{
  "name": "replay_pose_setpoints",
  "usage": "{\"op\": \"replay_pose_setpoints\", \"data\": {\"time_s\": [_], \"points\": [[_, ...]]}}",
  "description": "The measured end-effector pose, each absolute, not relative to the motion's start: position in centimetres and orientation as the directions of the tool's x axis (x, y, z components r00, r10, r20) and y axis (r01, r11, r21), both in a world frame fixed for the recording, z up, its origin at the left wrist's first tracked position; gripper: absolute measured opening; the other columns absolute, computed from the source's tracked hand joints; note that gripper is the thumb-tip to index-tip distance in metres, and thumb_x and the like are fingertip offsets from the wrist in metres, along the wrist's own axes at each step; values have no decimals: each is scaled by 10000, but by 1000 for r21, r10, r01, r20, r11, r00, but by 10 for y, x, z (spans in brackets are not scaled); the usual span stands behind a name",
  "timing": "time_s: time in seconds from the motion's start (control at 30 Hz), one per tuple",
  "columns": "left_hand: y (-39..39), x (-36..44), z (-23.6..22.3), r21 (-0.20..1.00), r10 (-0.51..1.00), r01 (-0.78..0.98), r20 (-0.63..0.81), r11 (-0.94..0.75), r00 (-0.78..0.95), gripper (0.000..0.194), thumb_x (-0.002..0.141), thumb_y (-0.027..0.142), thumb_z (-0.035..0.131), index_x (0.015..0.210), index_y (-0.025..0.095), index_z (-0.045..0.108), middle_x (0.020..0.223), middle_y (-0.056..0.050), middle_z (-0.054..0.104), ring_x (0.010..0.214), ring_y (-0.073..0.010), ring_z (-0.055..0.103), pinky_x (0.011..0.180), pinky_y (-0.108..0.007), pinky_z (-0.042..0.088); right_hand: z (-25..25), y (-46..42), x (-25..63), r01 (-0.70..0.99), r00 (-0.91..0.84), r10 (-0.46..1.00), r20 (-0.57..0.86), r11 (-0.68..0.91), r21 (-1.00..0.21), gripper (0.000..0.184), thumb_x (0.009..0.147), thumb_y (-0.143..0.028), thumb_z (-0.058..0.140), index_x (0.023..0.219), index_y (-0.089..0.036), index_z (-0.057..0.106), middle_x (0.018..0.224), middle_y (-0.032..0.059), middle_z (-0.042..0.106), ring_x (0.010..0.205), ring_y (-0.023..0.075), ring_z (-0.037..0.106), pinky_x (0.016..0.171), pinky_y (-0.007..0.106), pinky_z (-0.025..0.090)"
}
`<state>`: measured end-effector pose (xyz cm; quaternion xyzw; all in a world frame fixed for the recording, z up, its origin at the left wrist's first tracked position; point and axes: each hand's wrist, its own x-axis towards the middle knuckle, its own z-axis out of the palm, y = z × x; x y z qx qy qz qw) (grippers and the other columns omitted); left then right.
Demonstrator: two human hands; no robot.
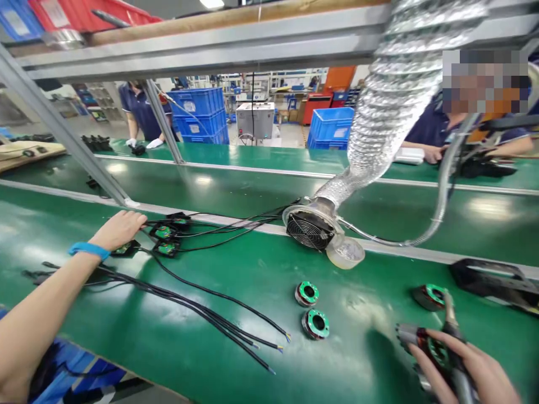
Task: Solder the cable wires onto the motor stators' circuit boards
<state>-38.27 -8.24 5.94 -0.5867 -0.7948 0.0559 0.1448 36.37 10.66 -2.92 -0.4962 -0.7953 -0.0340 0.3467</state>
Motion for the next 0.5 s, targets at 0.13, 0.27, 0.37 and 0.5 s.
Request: {"op": "replay_pose_setpoints", "data": {"time_s": [0.13,0.27,0.37,0.5], "points": [[-68,-396,59,-224,887,862,205,454,-413,204,879,276,526,691,197,524,614,-55,519,878,-320,628,948,-554,470,-27,73,346,828,-299,782,546,498,-260,535,984,-711,427,1216,-266,609,1156,127,659,890,298,738,636,379,589],[8,-362,61,-153,919,914,190,375,-345,216,891,232,510,960,145,697,926,-141,677,1068,-328,625,1052,-561,424,-35,66,336,881,-313,765,562,455,-129,595,1022,-684,337,1234,-211,629,1248,162,650,680,245,722,497,343,524],[78,-304,43,-43,968,975,130,220,-213,379,959,356,480,1213,182,701,1224,-133,677,1140,-277,632,1042,-396,477,-38,68,328,901,-342,711,614,434,-1,570,1056,-604,323,1198,-165,657,1221,185,664,603,232,684,498,347,498],[138,-227,3,107,985,984,88,142,-151,449,981,515,506,1225,199,714,1175,-113,696,1096,-255,656,980,-326,509,-36,74,322,903,-344,651,676,427,49,564,1062,-576,337,1197,-140,670,1171,184,694,622,244,660,521,349,467]]}}
